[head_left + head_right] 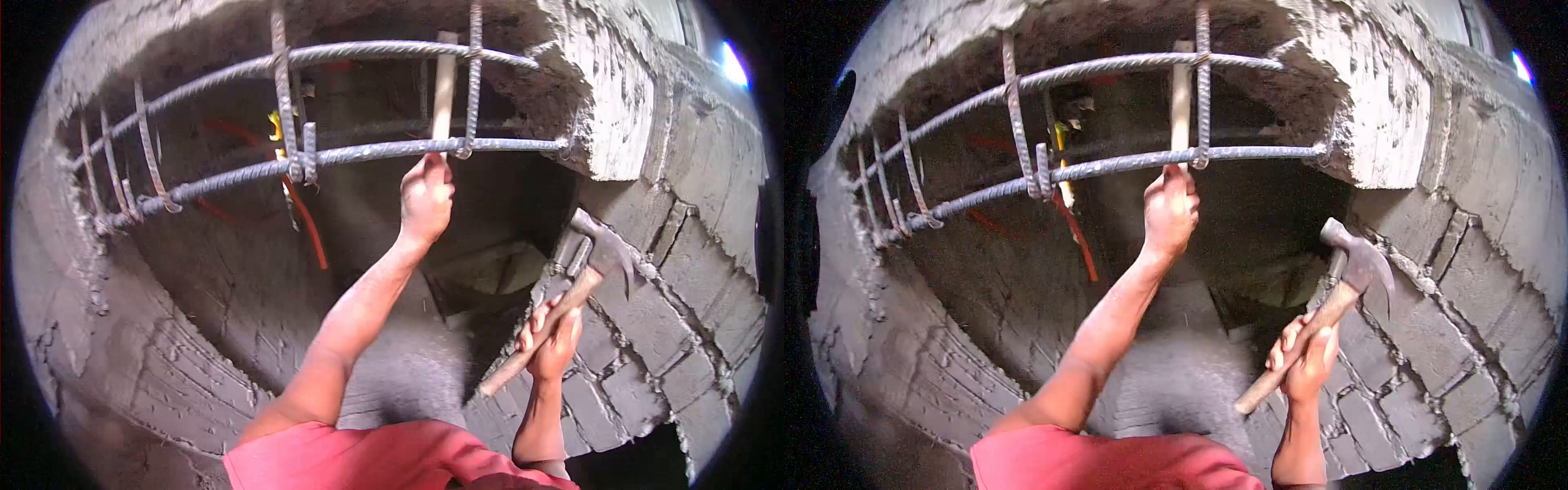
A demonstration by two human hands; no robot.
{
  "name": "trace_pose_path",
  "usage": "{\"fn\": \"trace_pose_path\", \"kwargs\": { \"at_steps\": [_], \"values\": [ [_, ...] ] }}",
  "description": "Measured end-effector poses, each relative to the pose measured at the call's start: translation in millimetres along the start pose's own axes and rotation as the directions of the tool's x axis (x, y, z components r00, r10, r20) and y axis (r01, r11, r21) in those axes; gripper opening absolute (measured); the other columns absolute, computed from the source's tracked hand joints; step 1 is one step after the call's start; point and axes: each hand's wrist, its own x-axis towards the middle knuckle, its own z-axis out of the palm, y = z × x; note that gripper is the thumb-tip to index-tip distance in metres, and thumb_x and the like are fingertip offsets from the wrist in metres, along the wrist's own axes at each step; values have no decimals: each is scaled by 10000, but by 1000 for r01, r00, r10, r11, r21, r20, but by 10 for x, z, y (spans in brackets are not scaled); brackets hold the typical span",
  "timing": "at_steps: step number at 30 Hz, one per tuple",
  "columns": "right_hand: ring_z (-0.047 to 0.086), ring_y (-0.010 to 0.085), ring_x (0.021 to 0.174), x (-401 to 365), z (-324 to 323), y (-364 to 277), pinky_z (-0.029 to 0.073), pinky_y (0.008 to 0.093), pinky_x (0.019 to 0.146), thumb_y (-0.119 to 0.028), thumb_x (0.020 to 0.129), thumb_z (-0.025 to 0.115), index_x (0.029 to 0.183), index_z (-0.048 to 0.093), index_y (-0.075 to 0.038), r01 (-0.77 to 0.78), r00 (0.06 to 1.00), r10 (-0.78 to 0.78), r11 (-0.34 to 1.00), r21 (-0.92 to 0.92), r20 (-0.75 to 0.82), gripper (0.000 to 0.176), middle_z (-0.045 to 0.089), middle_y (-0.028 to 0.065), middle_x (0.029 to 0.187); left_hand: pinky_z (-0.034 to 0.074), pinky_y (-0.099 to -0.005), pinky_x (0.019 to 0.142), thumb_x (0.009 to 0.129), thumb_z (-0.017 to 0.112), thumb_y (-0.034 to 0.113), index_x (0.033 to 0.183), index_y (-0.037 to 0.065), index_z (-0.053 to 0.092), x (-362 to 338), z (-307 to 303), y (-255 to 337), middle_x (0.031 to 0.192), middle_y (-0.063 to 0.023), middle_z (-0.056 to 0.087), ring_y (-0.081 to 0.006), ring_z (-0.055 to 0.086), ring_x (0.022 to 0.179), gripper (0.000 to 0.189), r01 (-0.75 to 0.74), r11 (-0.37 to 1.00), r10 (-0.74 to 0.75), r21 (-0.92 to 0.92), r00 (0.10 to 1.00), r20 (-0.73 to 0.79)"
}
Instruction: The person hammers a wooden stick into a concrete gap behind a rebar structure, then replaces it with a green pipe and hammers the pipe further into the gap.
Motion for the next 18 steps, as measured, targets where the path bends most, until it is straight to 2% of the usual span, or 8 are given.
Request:
{"fn": "trace_pose_path", "kwargs": {
  "at_steps": [1,3,6,9,11,15,16,18],
  "values": [
    [470,164,428,77,3,-1,454,322,403,-533,1040,345,1102,404,-116,-59,998,59,986,156,9,426,487,66,729,262,-210,394,951,480,629,815,119,500,8,-8,3,613,88,376,-27,364,458,529,-11,1000,10,27,1000,7],
    [464,163,422,224,29,-1,456,333,402,-530,1045,329,1087,411,-138,-52,999,43,888,457,30,403,486,48,711,292,-214,396,931,472,662,815,112,509,14,-82,34,607,81,392,-36,382,460,564,45,999,-45,24,999,-13],
    [461,163,421,388,43,-28,464,343,410,-539,1041,331,1076,418,-162,-18,1000,30,777,630,-9,389,476,28,687,294,-224,395,968,416,648,827,108,526,33,-209,84,600,66,413,-45,378,454,569,17,983,-8,181,999,-51],
    [473,171,433,423,-140,32,480,350,431,-554,1031,343,1086,427,-160,-158,986,86,753,639,143,407,475,35,681,273,-232,392,995,373,631,821,115,519,-17,-106,131,591,65,404,-49,367,446,565,0,959,17,284,998,-60],
    [485,186,446,358,-201,54,484,355,438,-511,1040,347,1096,428,-129,-254,965,170,803,540,200,394,482,67,691,272,-233,388,996,378,630,815,121,514,-51,57,71,582,68,396,-51,362,439,557,15,979,20,203,985,-170],
    [493,185,444,297,-233,-9,489,339,425,-430,1058,355,1136,443,-98,-297,930,153,848,439,333,352,485,69,716,269,-238,443,986,348,664,763,105,473,-84,69,64,606,70,370,-47,358,497,615,30,946,41,323,977,-211],
    [493,185,444,307,-219,-30,489,339,425,-430,1058,355,1136,443,-98,-297,930,153,846,442,333,352,485,69,716,268,-241,438,991,350,656,757,104,474,-85,37,64,592,68,376,-46,355,490,612,28,957,25,288,983,-180],
    [513,182,481,364,-175,-78,490,352,453,-376,1044,368,1147,421,-81,-142,987,80,827,543,137,317,493,87,726,273,-247,446,994,350,652,757,98,477,-93,44,58,593,65,379,-51,360,495,616,23,954,35,298,982,-187]
  ]
}}
